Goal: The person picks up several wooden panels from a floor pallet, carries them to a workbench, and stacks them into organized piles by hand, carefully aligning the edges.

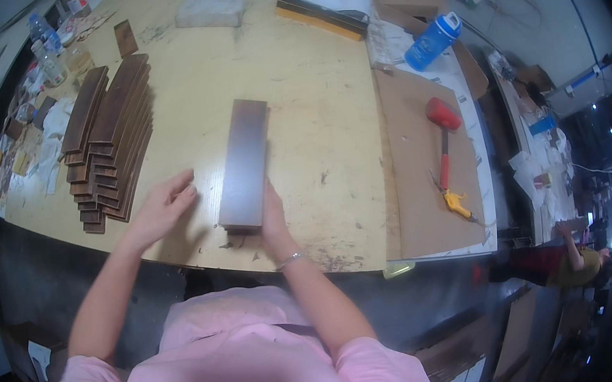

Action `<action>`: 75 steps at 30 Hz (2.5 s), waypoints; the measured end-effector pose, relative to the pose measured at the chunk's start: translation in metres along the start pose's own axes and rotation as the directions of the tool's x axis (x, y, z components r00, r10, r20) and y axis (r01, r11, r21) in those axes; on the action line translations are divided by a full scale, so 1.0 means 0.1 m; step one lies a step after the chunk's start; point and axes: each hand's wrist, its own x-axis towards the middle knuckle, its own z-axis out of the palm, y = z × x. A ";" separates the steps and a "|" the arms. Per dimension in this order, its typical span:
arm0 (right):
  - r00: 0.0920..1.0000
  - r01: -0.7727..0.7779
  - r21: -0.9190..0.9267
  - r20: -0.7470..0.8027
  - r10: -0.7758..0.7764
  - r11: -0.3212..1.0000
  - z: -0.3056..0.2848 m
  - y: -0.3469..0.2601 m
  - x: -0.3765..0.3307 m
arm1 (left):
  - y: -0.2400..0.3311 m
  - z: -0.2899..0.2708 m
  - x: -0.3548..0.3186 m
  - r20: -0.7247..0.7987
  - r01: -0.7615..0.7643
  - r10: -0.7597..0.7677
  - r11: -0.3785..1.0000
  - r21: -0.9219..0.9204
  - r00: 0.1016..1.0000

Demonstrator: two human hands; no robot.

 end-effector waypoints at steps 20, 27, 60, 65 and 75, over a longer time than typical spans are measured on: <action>0.982 0.094 0.047 0.157 -0.100 0.994 0.57 0.56 0.68 | -0.47 0.10 0.04 0.041 0.213 -0.236 0.770 -0.601 0.971; 0.986 0.022 0.117 0.160 -0.041 0.993 0.70 0.53 0.69 | -0.65 0.10 0.04 -0.014 0.103 -0.145 0.763 -0.638 0.989; 0.878 0.457 -0.534 0.141 -0.458 0.711 0.96 -0.05 -0.04 | -0.34 -0.18 -0.09 -0.429 -0.161 0.051 0.961 -0.223 0.902; 0.790 0.577 -0.673 0.315 -0.526 0.463 0.89 0.01 -0.05 | -0.46 -0.10 -0.13 -0.451 -0.241 0.131 0.951 -0.195 0.883; 0.874 0.457 -0.603 0.167 -0.457 0.654 0.89 0.05 0.01 | -0.40 -0.06 -0.06 -0.474 -0.092 -0.026 0.970 -0.226 0.880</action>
